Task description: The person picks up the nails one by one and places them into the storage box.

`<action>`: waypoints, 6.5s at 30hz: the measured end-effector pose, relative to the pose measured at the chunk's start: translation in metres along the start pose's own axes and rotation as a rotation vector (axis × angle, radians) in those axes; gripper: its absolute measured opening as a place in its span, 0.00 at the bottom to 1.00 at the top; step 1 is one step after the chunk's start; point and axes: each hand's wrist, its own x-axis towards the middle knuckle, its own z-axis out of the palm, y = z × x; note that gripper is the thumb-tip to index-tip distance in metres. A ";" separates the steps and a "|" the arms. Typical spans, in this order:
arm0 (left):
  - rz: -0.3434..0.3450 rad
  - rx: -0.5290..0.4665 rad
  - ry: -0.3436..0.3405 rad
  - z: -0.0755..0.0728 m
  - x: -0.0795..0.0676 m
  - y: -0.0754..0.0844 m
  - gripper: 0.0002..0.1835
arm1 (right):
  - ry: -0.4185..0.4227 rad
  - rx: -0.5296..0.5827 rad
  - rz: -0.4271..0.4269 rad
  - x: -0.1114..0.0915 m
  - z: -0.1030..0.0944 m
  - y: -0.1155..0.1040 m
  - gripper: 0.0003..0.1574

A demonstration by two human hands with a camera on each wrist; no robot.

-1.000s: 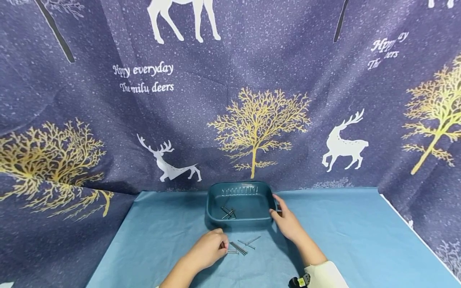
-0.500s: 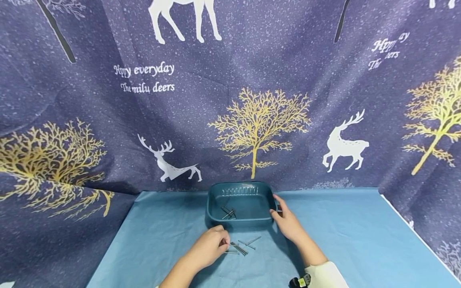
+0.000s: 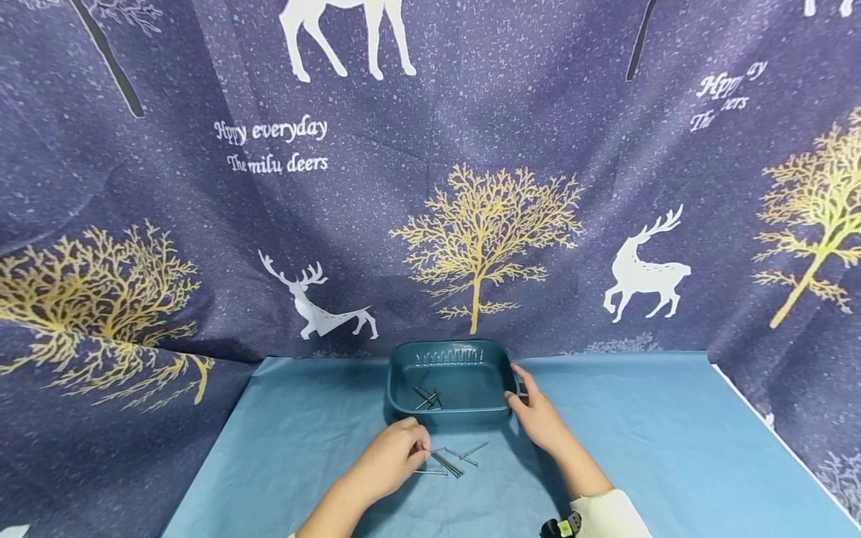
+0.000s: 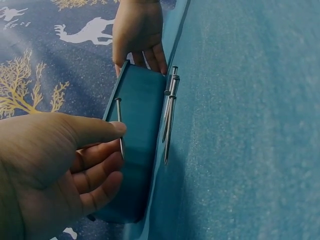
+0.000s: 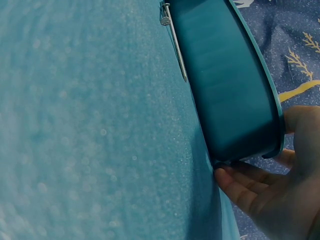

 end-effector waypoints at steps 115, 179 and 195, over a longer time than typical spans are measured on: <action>-0.304 -0.148 0.431 -0.023 0.042 0.000 0.32 | 0.004 0.002 -0.006 -0.002 -0.001 -0.004 0.38; -0.004 -0.065 -0.071 0.006 0.003 -0.005 0.07 | -0.005 -0.008 -0.006 -0.002 -0.002 -0.003 0.39; -0.007 0.018 -0.122 0.015 0.000 -0.003 0.09 | 0.000 -0.022 0.004 -0.001 0.000 -0.003 0.39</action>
